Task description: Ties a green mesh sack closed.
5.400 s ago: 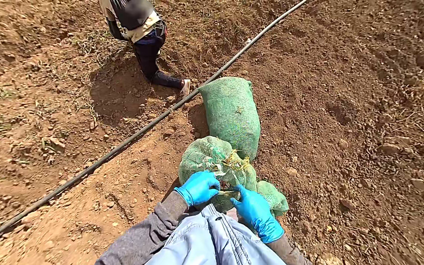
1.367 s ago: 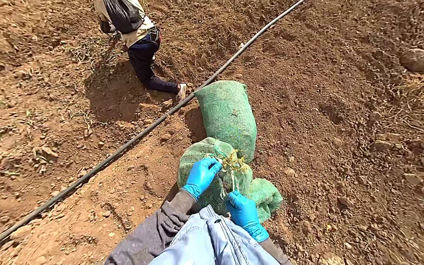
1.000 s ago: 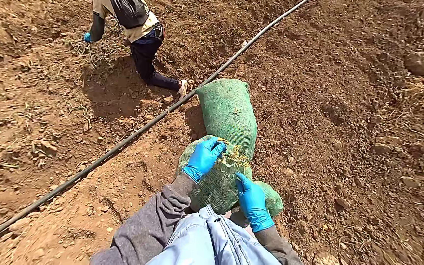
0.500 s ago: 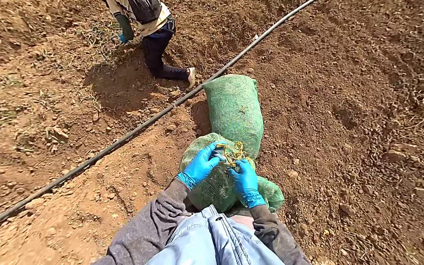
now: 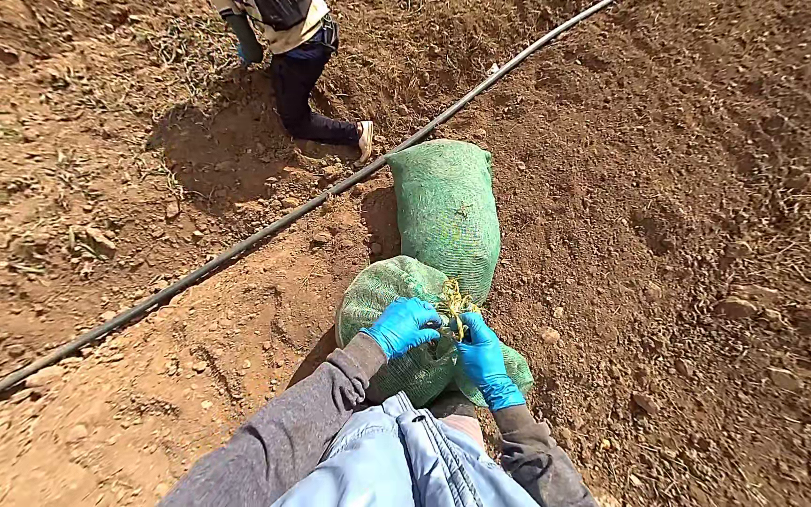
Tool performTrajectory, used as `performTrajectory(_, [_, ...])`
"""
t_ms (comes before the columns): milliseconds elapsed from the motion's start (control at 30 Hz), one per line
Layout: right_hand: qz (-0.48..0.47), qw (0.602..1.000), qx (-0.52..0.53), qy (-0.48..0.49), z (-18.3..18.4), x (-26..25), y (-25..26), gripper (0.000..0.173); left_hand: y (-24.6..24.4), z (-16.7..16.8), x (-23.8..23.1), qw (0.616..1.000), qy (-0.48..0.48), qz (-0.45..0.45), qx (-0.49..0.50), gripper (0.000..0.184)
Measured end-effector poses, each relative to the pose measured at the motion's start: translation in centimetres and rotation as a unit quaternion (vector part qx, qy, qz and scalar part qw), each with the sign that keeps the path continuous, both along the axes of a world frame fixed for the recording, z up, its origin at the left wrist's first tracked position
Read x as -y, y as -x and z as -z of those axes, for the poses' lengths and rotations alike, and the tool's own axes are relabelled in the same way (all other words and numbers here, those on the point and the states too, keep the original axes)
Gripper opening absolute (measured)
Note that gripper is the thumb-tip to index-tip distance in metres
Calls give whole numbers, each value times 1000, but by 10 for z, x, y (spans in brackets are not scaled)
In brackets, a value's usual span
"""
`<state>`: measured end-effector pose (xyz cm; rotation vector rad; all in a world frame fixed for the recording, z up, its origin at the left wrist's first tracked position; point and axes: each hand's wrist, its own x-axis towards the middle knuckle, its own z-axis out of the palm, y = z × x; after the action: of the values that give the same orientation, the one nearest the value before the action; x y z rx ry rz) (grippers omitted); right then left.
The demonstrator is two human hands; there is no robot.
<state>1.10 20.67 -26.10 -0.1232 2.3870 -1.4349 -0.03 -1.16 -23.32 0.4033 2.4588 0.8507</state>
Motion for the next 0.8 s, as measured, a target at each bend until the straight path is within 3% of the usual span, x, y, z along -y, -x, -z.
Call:
performTrajectory(167, [-12, 993, -103, -57, 6, -3, -8, 24, 11, -8, -3, 992, 65, 82, -71, 31])
performTrajectory(300, [-28, 989, -119, -78, 2, -4, -6, 22, 10, 1, -15, 987, 0, 88, -133, 16])
performTrajectory(400, [-44, 991, -87, -94, -4, -8, 0, 22, 8, 3, -18, 988, 2, 77, -136, 19])
performTrajectory(500, [-71, 990, -52, -110, -9, -8, 10, 30, 1, 10, -18, 991, -17, 5, -136, 23])
performTrajectory(600, [-74, 993, -1, -91, -14, -7, 22, 24, -1, 8, -18, 989, -50, -82, -110, 26])
performTrajectory(800, [-110, 988, 81, -78, -28, -16, 47, 23, 4, 1, -18, 956, -39, -235, -170, 22])
